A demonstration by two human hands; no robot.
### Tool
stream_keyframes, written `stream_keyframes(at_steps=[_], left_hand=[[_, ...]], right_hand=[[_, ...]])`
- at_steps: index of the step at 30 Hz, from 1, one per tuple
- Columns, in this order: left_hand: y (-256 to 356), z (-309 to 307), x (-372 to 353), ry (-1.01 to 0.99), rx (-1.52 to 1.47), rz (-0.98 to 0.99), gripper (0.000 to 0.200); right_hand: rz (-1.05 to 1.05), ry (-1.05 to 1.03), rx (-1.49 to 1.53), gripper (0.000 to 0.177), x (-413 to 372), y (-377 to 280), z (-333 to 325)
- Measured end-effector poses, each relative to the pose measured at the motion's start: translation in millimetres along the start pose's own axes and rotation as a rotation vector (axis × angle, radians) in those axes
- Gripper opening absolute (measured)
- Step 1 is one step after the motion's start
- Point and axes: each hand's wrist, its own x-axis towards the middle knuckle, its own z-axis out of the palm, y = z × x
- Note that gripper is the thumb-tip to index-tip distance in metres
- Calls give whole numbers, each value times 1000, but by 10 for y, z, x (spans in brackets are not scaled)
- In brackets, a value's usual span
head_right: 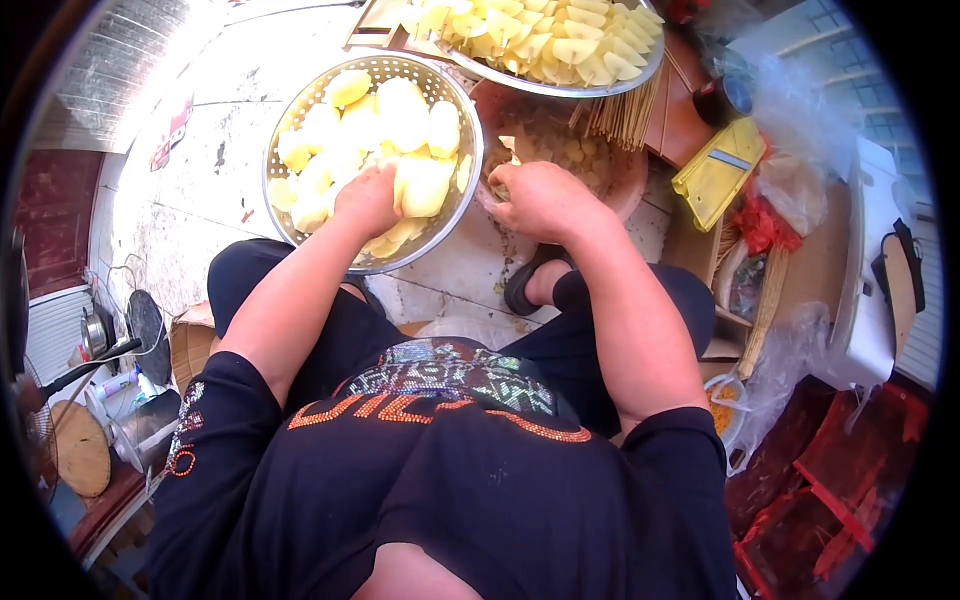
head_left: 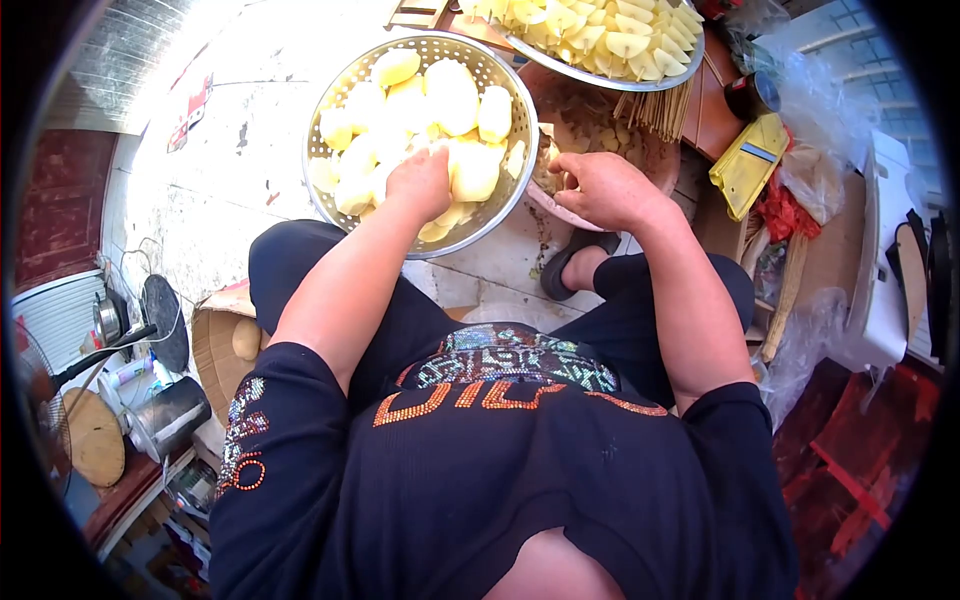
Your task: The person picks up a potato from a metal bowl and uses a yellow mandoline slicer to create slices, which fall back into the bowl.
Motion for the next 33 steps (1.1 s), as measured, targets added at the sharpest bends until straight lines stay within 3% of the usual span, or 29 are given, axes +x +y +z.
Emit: stream_keyframes(at_steps=[5,11,15,17,18,20,24,29,31,33], left_hand=[[76,-196,78,-200,20,-40,74],[5,-94,135,-75,-226,-105,75],[-112,-224,186,-112,-377,-131,77],[-278,-187,299,-17,-803,-169,81],[-237,-279,270,-19,-801,-170,81],[-106,-597,172,77,-1269,-175,84],[-27,-667,243,175,-1522,-86,81],[-71,-515,279,300,-1447,-185,71],[-94,-465,212,179,-1076,-266,67],[-174,-224,219,118,-743,-124,63]], right_hand=[[13,-19,29,43,-3,30,21],[-5,-3,18,43,18,39,24],[-4,-6,4,43,28,28,19],[-6,6,-4,42,24,19,7],[-6,5,-1,42,21,7,-5],[-26,12,-9,41,14,-12,-18],[-32,7,-15,41,40,-16,11],[-10,-21,-7,43,41,-22,-3],[-2,-12,-12,43,28,-13,3],[12,-7,4,42,-1,-19,-4]])
